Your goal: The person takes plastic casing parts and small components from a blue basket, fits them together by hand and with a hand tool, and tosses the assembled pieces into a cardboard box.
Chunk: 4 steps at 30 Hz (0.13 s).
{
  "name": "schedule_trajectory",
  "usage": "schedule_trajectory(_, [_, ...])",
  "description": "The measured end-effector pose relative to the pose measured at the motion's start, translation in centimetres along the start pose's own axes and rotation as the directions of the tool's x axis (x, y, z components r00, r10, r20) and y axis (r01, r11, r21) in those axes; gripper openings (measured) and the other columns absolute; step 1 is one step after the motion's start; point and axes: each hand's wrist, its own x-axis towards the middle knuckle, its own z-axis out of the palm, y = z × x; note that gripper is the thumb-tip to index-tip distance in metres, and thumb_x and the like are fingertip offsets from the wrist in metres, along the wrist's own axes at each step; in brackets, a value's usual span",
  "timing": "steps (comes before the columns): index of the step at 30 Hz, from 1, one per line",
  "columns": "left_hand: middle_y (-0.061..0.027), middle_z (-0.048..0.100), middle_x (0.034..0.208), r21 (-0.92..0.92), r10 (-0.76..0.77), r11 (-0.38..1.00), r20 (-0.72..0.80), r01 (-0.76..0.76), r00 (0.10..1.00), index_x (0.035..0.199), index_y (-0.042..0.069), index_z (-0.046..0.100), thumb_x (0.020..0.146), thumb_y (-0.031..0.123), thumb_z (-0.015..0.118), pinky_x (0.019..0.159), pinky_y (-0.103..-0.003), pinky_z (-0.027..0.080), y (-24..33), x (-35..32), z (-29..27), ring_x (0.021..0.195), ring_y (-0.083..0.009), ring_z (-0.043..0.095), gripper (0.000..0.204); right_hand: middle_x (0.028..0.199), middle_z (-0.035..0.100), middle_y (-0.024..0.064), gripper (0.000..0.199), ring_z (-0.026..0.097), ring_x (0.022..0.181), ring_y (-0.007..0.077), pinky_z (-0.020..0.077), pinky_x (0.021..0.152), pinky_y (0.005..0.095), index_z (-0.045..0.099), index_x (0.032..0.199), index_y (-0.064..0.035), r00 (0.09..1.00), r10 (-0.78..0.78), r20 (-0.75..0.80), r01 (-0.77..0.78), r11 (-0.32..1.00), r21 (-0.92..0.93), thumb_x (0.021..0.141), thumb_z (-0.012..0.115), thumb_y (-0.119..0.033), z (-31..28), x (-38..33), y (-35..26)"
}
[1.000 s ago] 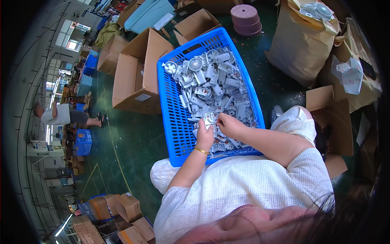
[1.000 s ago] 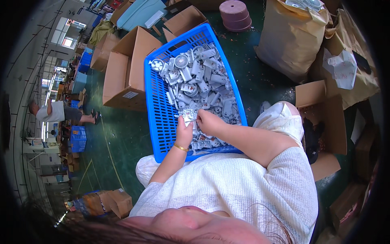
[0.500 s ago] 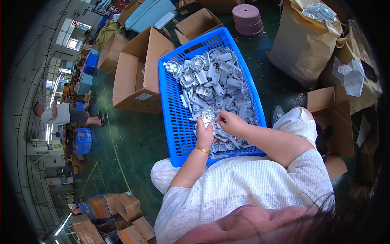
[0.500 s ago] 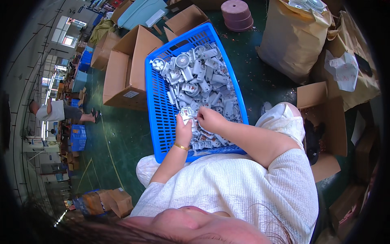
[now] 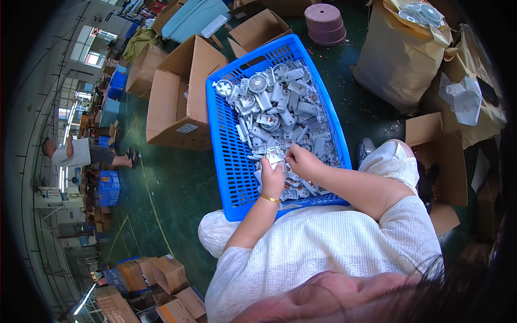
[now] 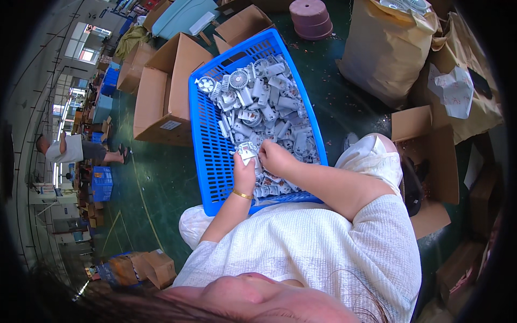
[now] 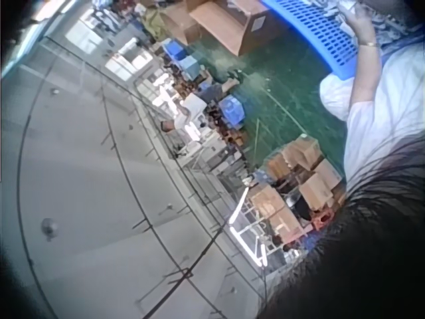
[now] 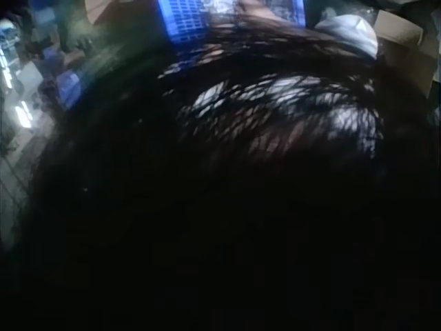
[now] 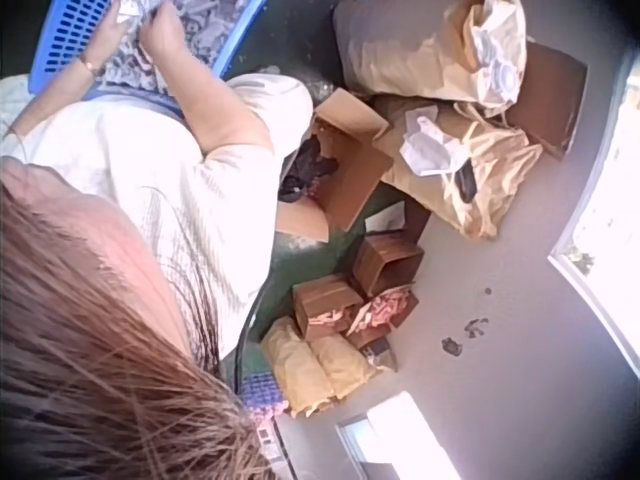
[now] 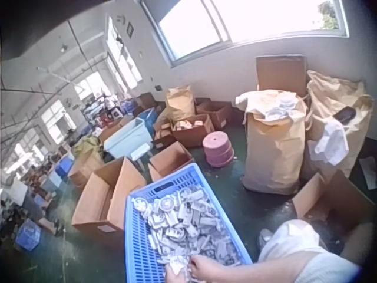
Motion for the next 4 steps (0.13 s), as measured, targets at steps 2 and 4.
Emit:
schedule_trajectory(2, [-0.0171,0.052,0.104,-0.204,-0.175,0.961,0.072,0.186,0.982,0.121,0.002,0.028,0.083,0.003,0.044,0.075,-0.031,0.047,0.6,0.2,-0.6,0.086,-0.0232,0.057,0.042,0.079,0.058,0.0202,0.015,0.057,0.075,0.0344,0.0445,0.065,0.0390,0.051,0.085,-0.0006,0.998,-0.060,0.025,0.060,0.998,-0.002,0.078,0.051,-0.013,-0.3,0.6,0.3])
schedule_trajectory(4, [-0.0169,0.050,0.110,-0.405,-0.314,0.837,0.197,0.368,0.929,0.124,0.004,0.029,0.079,0.005,0.051,0.084,-0.033,0.042,-0.6,0.7,-1.1,0.096,-0.0238,0.053,0.051,0.080,0.058,0.0202,0.014,0.058,0.077,0.0331,0.0447,0.066,0.0390,0.052,0.087,-0.0026,1.000,-0.008,0.026,0.007,1.000,0.022,0.078,0.052,-0.013,-0.1,0.6,0.5])
